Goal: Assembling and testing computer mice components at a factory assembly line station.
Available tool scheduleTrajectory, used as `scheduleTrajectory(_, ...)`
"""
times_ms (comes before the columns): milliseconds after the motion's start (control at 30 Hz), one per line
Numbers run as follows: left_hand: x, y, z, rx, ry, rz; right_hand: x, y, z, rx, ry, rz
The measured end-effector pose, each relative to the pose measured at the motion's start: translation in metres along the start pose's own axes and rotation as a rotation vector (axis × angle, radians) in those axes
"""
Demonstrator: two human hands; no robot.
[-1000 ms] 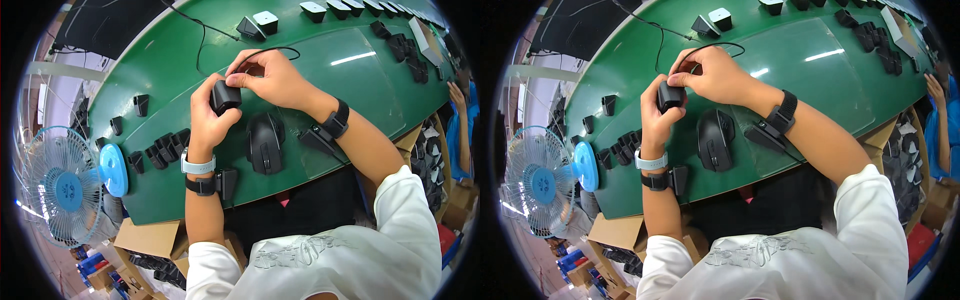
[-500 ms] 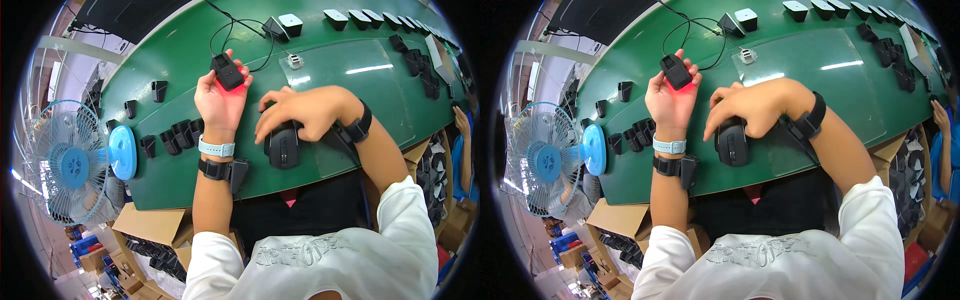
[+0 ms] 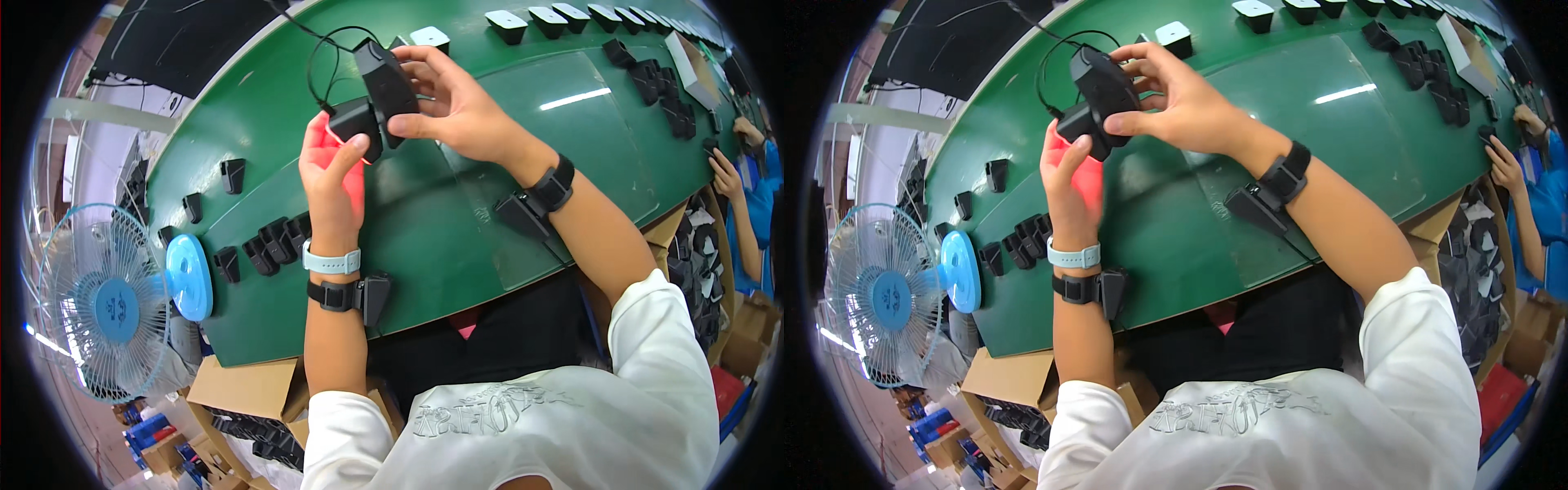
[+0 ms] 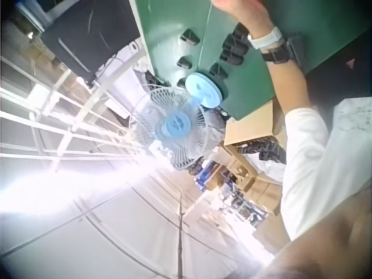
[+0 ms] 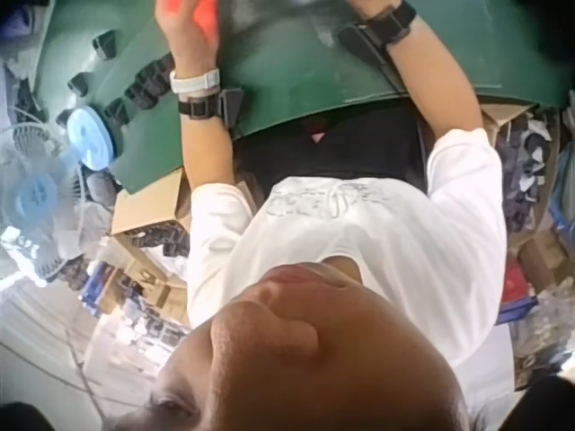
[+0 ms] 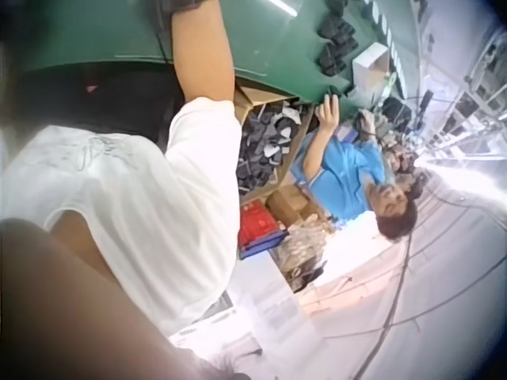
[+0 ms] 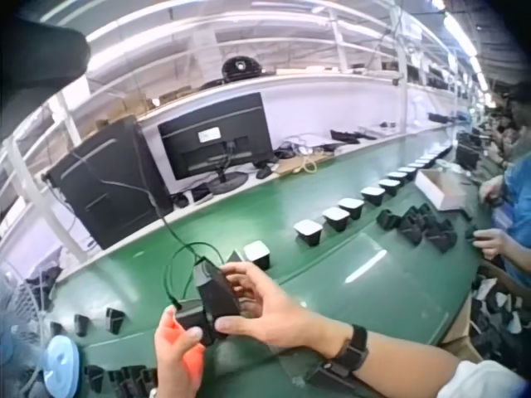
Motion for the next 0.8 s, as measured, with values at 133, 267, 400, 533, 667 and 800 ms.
scheduleTrajectory(133, 0.003, 0.005, 0.004, -0.029, 0.028, 0.034, -0.005, 0.000, 0.003, -0.314, 0.048, 0.146)
scheduleTrajectory(267, -0.004, 0.005, 0.007, 0.010, 0.049, 0.004, -0.006, 0.014, -0.003, -0.375, 0.076, 0.134)
scheduleTrajectory(400, -0.002, 0.003, 0.006, 0.067, 0.099, 0.030, -0.006, 0.015, 0.000, -0.375, 0.060, 0.117)
scheduleTrajectory(533, -0.002, 0.003, 0.003, 0.083, 0.113, 0.002, -0.005, 0.014, -0.002, -0.371, 0.083, 0.157)
scheduleTrajectory(667, -0.001, 0.004, 0.003, 0.075, 0.140, 0.000, -0.005, 0.017, -0.002, -0.416, 0.091, 0.206)
scheduleTrajectory(800, 0.007, 0.008, 0.009, -0.131, -0.020, 0.078, -0.005, 0.012, 0.004, -0.312, 0.027, 0.214)
Point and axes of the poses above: each hand's wrist, its own x-axis towards the middle knuckle, its own z-axis out of the back of the hand, y = z × x, the point moved 2 cm from there along x, towards the middle knuckle, and after that the axes turned 14 degrees about z, right-handed, at the moved point
